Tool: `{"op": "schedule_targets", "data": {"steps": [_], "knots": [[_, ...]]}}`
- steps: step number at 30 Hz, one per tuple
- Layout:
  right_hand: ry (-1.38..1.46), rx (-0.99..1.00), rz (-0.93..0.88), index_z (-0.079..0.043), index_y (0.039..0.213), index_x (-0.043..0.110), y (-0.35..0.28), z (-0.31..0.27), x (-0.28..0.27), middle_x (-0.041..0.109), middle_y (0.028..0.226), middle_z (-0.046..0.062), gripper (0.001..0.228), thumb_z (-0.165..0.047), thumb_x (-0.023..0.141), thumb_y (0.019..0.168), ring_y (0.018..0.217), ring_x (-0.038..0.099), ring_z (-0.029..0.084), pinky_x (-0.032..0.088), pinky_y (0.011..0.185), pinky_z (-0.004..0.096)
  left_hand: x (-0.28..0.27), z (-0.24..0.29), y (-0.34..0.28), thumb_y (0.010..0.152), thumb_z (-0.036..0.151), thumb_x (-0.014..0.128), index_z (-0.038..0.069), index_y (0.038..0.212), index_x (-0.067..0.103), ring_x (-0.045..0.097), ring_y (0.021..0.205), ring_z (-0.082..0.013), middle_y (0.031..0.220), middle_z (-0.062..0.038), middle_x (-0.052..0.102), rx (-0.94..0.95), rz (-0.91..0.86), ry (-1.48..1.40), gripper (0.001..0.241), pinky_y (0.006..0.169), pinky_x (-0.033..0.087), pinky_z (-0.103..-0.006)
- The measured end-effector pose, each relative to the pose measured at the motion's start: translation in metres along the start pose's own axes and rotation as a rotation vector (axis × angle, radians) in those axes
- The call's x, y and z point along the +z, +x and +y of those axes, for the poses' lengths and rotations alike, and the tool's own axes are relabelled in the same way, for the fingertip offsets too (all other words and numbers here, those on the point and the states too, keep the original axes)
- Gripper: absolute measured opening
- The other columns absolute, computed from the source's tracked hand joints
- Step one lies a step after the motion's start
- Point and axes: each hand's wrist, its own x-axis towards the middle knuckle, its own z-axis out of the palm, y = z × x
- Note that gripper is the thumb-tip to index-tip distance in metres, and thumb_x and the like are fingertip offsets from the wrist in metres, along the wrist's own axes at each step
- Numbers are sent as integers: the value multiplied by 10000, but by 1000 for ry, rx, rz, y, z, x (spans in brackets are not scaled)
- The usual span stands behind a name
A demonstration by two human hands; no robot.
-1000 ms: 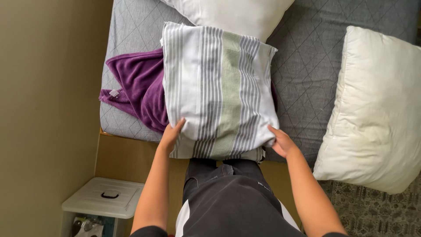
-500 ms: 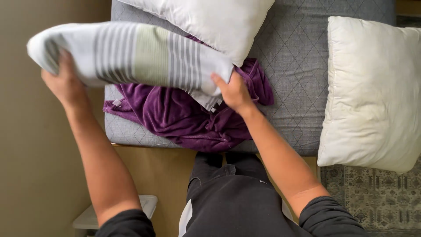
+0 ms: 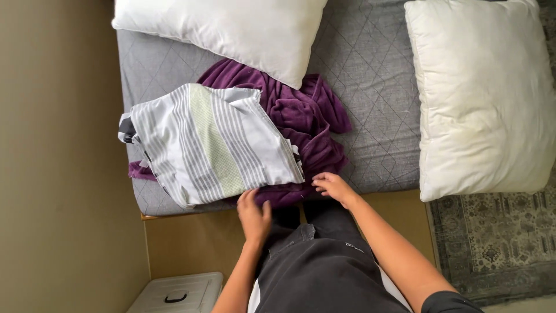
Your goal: Folding a patterned pillowcase and arranging pillows on a bed.
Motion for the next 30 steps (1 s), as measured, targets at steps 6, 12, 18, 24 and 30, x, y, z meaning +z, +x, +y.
{"op": "schedule_targets", "data": {"steps": [6,12,18,24,30], "knots": [[162,-24,48,-46,1210,664,36,-16,-45,714,1101,97,354,-323,600,1000,986,668,209,549,860,360,32,86,82,879,95,711,45,1350,531,637,1105,-347,1307,-193,564,218,-348,-279,506,883,543,-407],[288,-89,90,-90,1357,529,111,-125,-90,633,1253,101,465,-389,583,1005,966,670,222,566,869,372,60,126,158,937,140,672,76,1428,469,694,938,-241,1320,-149,555,-31,-317,-440,535,799,581,-370],[392,-137,-39,-100,1409,440,214,-205,-94,629,1335,106,583,-436,624,968,953,700,256,576,843,393,50,133,149,951,180,664,56,1452,451,680,1060,-233,1372,-140,551,-209,-331,-505,559,868,585,-359],[552,78,-83,-95,1249,588,313,-230,-77,602,992,53,533,-563,635,997,731,606,178,558,639,368,17,136,133,972,224,642,65,1450,465,667,1137,-240,1383,-116,609,-360,-344,-575,534,940,557,-375],[372,-301,57,-43,1014,673,201,-331,-17,657,719,31,397,-436,615,1015,557,584,146,398,438,322,-6,89,148,991,267,611,83,1443,505,657,1140,-251,1376,-104,646,-336,-352,-630,499,950,543,-379]]}}
